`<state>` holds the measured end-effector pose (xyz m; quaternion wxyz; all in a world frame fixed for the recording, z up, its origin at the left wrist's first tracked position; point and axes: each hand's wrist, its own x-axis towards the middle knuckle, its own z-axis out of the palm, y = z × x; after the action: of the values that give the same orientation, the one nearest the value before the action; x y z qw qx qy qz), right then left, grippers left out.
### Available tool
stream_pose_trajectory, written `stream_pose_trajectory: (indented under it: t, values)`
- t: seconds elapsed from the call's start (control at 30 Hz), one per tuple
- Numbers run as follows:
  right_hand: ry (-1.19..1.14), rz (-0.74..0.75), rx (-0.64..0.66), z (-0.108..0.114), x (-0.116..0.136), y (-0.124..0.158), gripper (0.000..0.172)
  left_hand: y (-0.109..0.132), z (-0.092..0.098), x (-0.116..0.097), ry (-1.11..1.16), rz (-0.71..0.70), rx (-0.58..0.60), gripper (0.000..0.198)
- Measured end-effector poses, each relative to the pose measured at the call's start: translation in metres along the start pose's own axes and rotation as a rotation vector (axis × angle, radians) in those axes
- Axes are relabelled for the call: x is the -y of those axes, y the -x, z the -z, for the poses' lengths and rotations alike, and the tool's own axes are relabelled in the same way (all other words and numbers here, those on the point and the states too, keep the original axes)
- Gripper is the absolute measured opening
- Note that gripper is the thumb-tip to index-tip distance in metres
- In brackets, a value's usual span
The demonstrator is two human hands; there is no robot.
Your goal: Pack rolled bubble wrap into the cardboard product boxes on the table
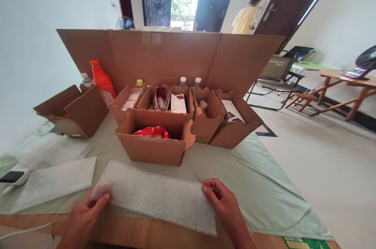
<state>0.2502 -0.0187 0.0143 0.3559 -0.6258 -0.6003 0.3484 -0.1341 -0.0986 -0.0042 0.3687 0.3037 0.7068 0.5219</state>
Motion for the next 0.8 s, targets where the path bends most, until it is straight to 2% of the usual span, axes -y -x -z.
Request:
stream_pose_trajectory:
  t: [0.03, 0.1, 0.2, 0.23, 0.27, 0.33, 0.43, 0.5, 0.57, 0.7, 0.77, 0.8]
  values:
    - [0.065, 0.036, -0.059, 0.001, -0.006, -0.003, 0.038, -0.002, 0.002, 0.001, -0.071, -0.009, 0.019, 0.049]
    - [0.216, 0.145, -0.205, 0.001, -0.017, -0.006, 0.039, -0.005, 0.009, 0.004, -0.227, -0.093, -0.04, 0.067]
    - [0.397, 0.359, -0.37, -0.009, -0.019, 0.0, 0.035, 0.001, 0.014, 0.007, -0.492, -0.455, -0.27, 0.077]
    - [0.429, 0.426, -0.384, -0.018, -0.014, 0.005, 0.032, 0.005, 0.011, 0.007, -0.577, -0.591, -0.29, 0.073]
    - [0.45, 0.49, -0.373, -0.031, -0.006, 0.01, 0.03, 0.01, 0.005, 0.006, -0.651, -0.713, -0.255, 0.067]
    - [0.473, 0.615, -0.27, -0.068, 0.016, 0.023, 0.032, 0.017, -0.013, 0.004, -0.766, -0.9, -0.071, 0.058]
    - [0.522, 0.741, 0.061, -0.122, 0.041, 0.039, 0.041, 0.019, -0.04, 0.008, -0.952, -1.061, 0.226, 0.053]
    - [0.592, 0.748, 0.195, -0.133, 0.037, 0.044, 0.044, 0.012, -0.046, 0.015, -1.057, -1.131, 0.304, 0.053]
    - [0.697, 0.702, 0.156, -0.113, 0.013, 0.046, 0.046, 0.003, -0.042, 0.022, -1.106, -1.175, 0.324, 0.054]
    - [0.946, 0.459, -0.171, -0.022, -0.048, 0.053, 0.04, -0.009, -0.025, 0.027, -1.043, -1.214, 0.383, 0.051]
    - [0.989, 0.377, -0.277, 0.014, -0.061, 0.056, 0.038, -0.008, -0.02, 0.025, -0.968, -1.186, 0.366, 0.046]
    - [0.977, 0.373, -0.304, 0.023, -0.061, 0.056, 0.038, -0.008, -0.018, 0.024, -0.93, -1.161, 0.325, 0.043]
